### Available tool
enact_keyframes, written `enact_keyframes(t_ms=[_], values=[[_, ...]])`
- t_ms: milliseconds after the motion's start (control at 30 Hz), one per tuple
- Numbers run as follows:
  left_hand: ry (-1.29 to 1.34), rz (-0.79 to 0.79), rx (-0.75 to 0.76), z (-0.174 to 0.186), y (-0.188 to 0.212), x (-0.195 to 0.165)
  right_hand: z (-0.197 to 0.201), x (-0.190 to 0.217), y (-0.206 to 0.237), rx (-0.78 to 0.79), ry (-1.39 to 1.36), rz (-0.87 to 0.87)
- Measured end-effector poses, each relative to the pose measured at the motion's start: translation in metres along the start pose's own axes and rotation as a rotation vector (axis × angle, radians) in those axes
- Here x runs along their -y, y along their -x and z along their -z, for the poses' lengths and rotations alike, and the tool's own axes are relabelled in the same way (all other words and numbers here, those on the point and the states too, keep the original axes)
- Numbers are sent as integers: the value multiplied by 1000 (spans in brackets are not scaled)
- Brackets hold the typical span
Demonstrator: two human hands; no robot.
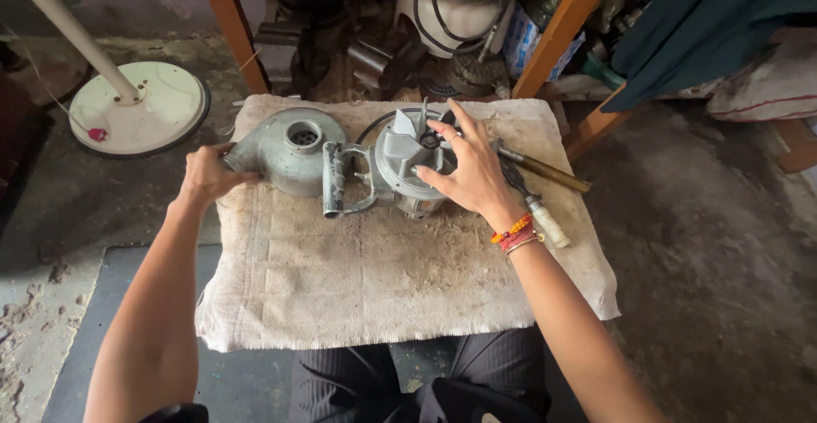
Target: The person assembles a water pump by hand, using a hammer to tap the housing into place. They align the pump housing with the motor, secure it, and then attach the impeller assembly before reattaching the outer casing.
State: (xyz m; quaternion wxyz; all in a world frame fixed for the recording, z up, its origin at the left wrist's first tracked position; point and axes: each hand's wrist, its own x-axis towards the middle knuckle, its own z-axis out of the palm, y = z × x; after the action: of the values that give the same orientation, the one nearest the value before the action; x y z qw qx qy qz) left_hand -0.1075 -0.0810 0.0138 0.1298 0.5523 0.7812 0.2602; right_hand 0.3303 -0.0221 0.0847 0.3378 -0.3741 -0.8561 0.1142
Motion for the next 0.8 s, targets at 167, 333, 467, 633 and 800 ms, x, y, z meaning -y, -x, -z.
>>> enact_keyframes(t_ms=[167,333,467,633,800], values=[[16,-78,-16,26,-30,-27,2,0,2,-11,29,22],[-315,-364,-189,52,-71,-79,5,3,3,-15,11,-11],[-732,-362,-307,51,-83,-133,0,8,-1,20,21,-43],[-637,-316,-544,95,-50,-156,-4,7,-1,-16,9,-33],[-138,-682,-863,131,-2,-180,-9,-1,-2,-41,51,-21]])
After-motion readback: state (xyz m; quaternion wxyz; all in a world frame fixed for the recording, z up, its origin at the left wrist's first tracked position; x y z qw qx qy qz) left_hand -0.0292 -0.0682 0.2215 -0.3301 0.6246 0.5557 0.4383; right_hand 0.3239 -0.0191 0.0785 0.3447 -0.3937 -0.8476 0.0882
